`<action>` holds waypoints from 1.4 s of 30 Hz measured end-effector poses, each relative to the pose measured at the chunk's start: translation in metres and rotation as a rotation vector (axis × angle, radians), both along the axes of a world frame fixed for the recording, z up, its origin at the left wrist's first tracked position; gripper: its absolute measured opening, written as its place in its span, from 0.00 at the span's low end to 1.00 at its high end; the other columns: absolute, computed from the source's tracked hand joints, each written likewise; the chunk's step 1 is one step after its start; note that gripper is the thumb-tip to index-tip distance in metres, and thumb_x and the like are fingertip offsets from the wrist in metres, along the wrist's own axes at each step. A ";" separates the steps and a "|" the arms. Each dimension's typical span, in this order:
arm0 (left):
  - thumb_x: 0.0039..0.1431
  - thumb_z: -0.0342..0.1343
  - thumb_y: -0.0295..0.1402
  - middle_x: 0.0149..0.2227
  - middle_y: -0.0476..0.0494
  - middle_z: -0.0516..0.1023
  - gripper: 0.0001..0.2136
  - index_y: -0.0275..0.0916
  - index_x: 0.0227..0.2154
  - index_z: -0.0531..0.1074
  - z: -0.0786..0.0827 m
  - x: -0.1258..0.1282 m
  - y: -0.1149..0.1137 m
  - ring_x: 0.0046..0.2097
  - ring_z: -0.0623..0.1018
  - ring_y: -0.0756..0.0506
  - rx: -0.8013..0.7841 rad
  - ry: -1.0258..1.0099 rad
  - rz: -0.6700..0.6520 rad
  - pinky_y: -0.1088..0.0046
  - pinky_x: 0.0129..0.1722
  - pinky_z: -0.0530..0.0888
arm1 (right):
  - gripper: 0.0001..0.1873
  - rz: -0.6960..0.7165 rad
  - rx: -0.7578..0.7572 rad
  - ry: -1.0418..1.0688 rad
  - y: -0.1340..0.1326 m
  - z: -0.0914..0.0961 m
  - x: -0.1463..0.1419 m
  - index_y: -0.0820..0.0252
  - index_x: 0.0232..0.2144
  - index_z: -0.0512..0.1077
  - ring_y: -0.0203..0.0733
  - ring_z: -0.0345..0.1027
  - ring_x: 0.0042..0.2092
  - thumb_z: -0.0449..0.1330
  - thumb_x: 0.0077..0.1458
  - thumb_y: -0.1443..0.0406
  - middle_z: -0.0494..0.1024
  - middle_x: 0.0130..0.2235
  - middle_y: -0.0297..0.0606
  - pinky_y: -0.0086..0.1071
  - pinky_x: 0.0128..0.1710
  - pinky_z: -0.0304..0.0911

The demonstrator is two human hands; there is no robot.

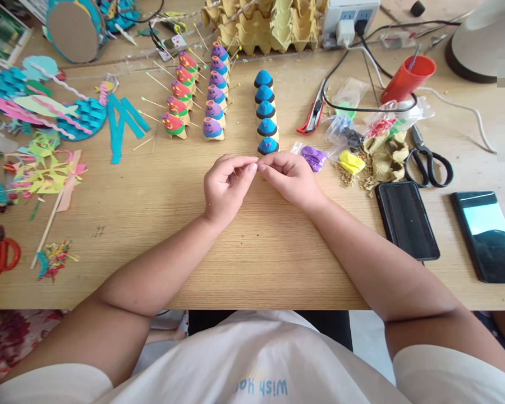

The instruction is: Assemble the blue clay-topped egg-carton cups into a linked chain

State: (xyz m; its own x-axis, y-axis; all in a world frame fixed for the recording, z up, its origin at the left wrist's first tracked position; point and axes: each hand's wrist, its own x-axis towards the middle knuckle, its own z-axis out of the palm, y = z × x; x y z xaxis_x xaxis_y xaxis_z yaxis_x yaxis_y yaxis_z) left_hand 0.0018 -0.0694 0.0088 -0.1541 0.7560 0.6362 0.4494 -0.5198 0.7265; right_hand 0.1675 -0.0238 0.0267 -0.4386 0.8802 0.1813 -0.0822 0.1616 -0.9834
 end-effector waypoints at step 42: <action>0.70 0.62 0.39 0.38 0.46 0.85 0.08 0.43 0.44 0.82 -0.002 -0.003 0.001 0.39 0.82 0.50 0.028 0.000 -0.052 0.74 0.38 0.78 | 0.16 0.012 -0.021 0.021 -0.003 0.010 -0.001 0.59 0.28 0.78 0.32 0.58 0.29 0.70 0.59 0.53 0.68 0.24 0.29 0.32 0.31 0.56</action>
